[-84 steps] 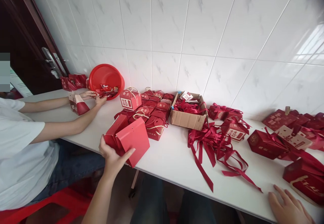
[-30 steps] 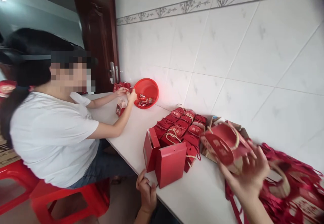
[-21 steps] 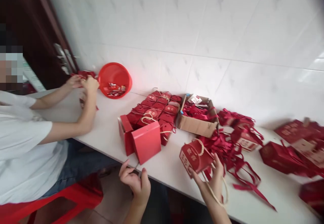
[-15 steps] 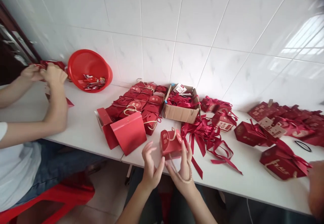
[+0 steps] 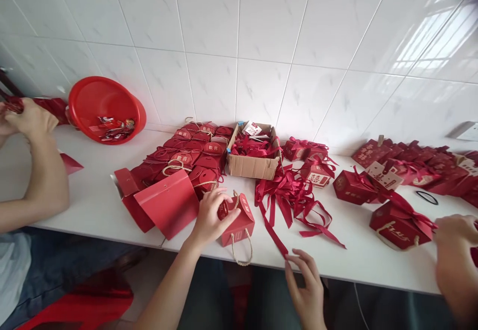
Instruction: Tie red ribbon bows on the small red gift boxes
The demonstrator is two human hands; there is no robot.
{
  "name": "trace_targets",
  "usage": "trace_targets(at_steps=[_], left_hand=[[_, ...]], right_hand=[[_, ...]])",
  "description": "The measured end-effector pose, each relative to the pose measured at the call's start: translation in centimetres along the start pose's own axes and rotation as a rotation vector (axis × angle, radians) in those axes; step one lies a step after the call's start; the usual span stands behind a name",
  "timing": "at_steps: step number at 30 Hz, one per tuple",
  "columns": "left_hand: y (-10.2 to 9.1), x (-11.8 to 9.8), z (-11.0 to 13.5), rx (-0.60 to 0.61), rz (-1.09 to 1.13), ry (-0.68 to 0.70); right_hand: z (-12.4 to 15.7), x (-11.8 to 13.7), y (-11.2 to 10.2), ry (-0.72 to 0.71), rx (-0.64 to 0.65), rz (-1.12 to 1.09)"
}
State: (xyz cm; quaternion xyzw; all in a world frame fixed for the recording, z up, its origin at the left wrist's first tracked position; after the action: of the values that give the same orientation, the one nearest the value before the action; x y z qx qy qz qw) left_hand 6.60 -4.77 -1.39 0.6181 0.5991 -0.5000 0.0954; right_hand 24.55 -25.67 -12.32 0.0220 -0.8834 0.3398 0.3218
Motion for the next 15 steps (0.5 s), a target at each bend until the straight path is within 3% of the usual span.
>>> trace_targets(at_steps=[3, 7, 9, 12, 14, 15], left_hand=[[0.3, -1.7, -0.4, 0.110, -0.158, -0.015], [0.8, -1.9, -2.1, 0.174, -0.220, -0.080], [0.2, -1.3, -3.2, 0.087, -0.129, -0.141], [-2.2, -0.6, -3.8, -0.213, -0.040, -0.185], [-4.0, -0.7, -3.2, -0.338, -0.055, -0.093], [-4.6, -0.9, -2.6, -0.291, -0.049, -0.026]], right_hand=[[-1.5, -1.5, 0.4, 0.067, 0.020, 0.211], [-2.8, -2.0, 1.3, 0.107, 0.219, 0.325], [-3.1, -1.7, 1.2, 0.122, 0.278, 0.241], [-3.5, -1.6, 0.0, 0.199, 0.325, -0.084], [-3.8, -1.8, -1.3, 0.240, 0.295, -0.355], [-4.1, -2.0, -2.1, 0.242, 0.233, -0.444]])
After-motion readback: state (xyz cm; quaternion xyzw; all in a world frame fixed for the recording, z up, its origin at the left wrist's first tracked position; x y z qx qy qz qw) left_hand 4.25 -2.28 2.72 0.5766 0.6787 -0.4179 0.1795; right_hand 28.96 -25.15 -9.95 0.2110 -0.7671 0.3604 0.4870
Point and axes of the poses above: each hand's wrist, its own z-axis away from the middle knuckle, its own y-axis out of the palm, x = y × z, the point moved 2 cm from there along -z, towards the middle knuckle, and after that the axes turned 15 degrees about z, right-handed, at the moved point
